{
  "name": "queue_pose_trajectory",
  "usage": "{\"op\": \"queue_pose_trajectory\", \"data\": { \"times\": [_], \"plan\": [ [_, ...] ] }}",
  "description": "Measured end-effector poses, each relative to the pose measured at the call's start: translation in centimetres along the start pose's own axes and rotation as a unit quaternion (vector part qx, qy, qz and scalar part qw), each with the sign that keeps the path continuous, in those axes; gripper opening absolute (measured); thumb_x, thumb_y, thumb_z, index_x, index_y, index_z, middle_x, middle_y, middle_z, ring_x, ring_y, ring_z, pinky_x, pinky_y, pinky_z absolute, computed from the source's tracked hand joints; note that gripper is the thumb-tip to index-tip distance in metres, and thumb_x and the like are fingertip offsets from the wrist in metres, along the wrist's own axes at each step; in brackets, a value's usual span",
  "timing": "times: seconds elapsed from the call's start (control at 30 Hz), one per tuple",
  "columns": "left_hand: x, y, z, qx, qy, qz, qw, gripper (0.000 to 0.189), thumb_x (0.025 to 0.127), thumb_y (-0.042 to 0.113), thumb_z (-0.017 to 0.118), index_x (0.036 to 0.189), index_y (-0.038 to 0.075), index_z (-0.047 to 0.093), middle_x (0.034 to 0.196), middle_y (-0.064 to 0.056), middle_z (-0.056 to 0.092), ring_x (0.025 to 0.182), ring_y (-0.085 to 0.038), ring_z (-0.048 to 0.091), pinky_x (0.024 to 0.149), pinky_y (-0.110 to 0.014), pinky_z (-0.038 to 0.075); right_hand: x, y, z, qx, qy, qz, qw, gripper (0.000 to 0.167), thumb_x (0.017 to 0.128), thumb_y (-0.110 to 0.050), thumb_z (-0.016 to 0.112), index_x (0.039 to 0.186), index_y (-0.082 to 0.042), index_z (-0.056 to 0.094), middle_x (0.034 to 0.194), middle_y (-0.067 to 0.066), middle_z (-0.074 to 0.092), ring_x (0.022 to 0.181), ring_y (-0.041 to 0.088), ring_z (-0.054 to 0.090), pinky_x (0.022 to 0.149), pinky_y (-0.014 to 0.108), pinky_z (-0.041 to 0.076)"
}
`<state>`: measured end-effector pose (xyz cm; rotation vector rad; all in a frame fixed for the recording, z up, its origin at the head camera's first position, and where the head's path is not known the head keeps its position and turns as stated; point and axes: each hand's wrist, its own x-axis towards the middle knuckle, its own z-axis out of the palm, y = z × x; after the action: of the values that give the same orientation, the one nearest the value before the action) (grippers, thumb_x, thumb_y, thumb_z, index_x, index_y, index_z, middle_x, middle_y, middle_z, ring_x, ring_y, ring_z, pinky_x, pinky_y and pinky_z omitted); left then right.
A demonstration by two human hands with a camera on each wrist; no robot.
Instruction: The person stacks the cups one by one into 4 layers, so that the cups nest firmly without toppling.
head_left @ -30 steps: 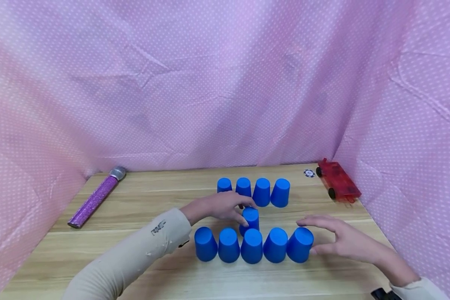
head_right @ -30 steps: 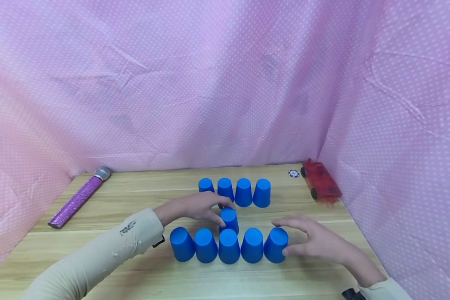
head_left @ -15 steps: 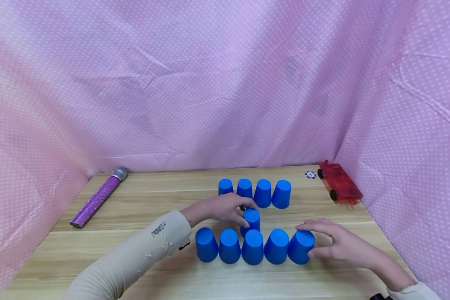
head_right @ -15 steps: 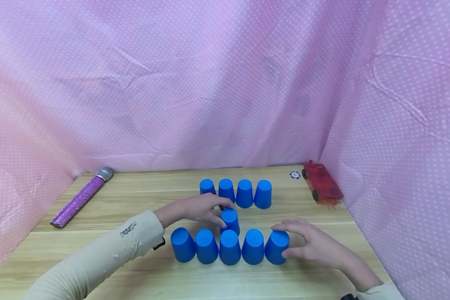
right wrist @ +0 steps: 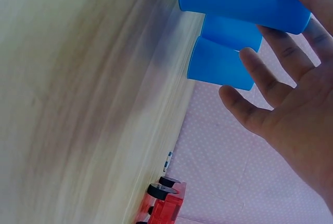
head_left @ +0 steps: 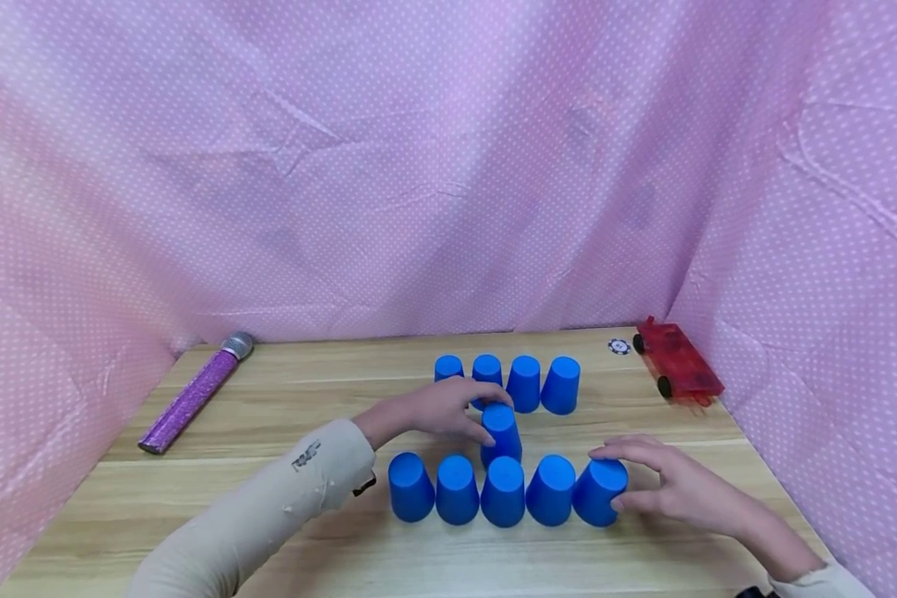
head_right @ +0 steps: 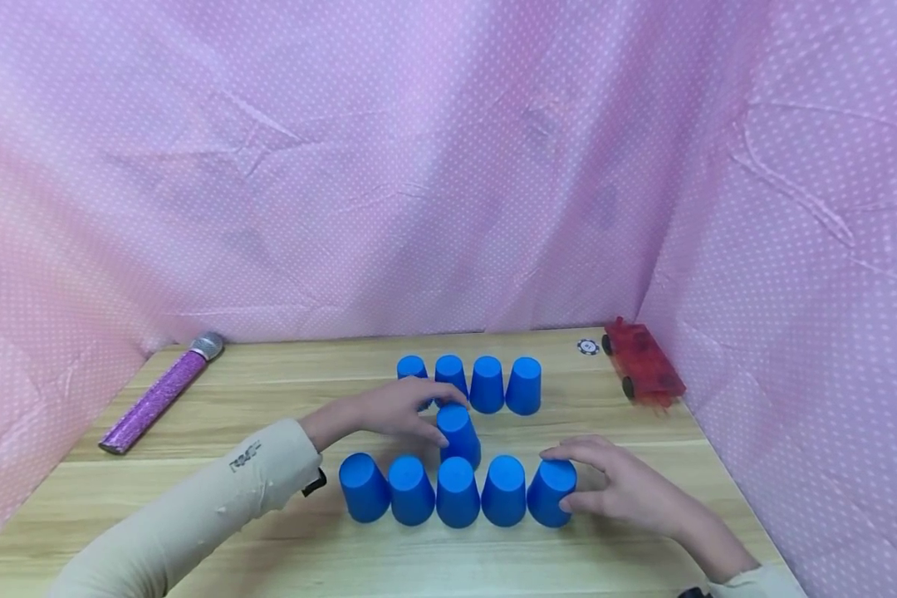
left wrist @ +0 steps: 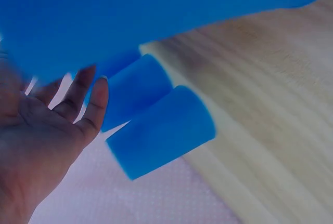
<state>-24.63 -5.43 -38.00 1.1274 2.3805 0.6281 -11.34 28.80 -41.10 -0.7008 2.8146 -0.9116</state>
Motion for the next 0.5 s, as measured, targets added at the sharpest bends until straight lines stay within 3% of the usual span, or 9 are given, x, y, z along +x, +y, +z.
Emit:
{"op": "queue_pose_trajectory", "data": {
  "times": [0.13, 0.2, 0.27, 0.5],
  "plan": [
    [-0.5, 0.4, -1.8, -0.029, 0.026, 0.012, 0.9991, 0.056, 0.089, 0.041, 0.075, 0.14, 0.031, 0.053, 0.141, 0.005, 0.057, 0.132, -0.021, 0.054, 0.105, -0.049, 0.051, 0.0, 0.0, -0.1, 0.003, -0.001, 0.002, 1.0, 0.052, 0.085, -0.049, 0.075, 0.132, -0.031, 0.063, 0.136, 0.003, 0.062, 0.126, 0.018, 0.056, 0.096, 0.04, 0.054],
    [-0.9, 0.7, -2.9, -0.051, 0.044, 0.014, 0.9977, 0.057, 0.089, 0.04, 0.075, 0.14, 0.028, 0.053, 0.14, 0.004, 0.058, 0.132, -0.021, 0.054, 0.106, -0.051, 0.049, 0.0, 0.0, -0.1, -0.001, 0.002, 0.0, 1.0, 0.052, 0.085, -0.048, 0.075, 0.132, -0.031, 0.063, 0.136, 0.002, 0.063, 0.126, 0.01, 0.054, 0.095, 0.033, 0.052],
    [-1.2, 0.9, -4.2, -0.064, 0.067, 0.014, 0.9956, 0.058, 0.089, 0.04, 0.075, 0.141, 0.026, 0.053, 0.137, 0.004, 0.059, 0.131, -0.02, 0.053, 0.108, -0.052, 0.047, 0.0, 0.0, -0.1, -0.001, 0.003, -0.001, 1.0, 0.052, 0.085, -0.048, 0.076, 0.132, -0.03, 0.063, 0.136, 0.003, 0.063, 0.125, 0.009, 0.054, 0.095, 0.035, 0.053],
    [-1.6, 0.9, -7.6, -0.04, 0.169, 0.009, 0.9847, 0.062, 0.091, 0.04, 0.071, 0.145, 0.018, 0.051, 0.134, -0.003, 0.062, 0.125, -0.023, 0.056, 0.103, -0.049, 0.051, 0.1, 0.1, 0.1, 0.001, 0.005, 0.0, 1.0, 0.051, 0.085, -0.047, 0.076, 0.132, -0.031, 0.063, 0.136, 0.002, 0.063, 0.126, 0.009, 0.053, 0.096, 0.035, 0.052]
  ]
}}
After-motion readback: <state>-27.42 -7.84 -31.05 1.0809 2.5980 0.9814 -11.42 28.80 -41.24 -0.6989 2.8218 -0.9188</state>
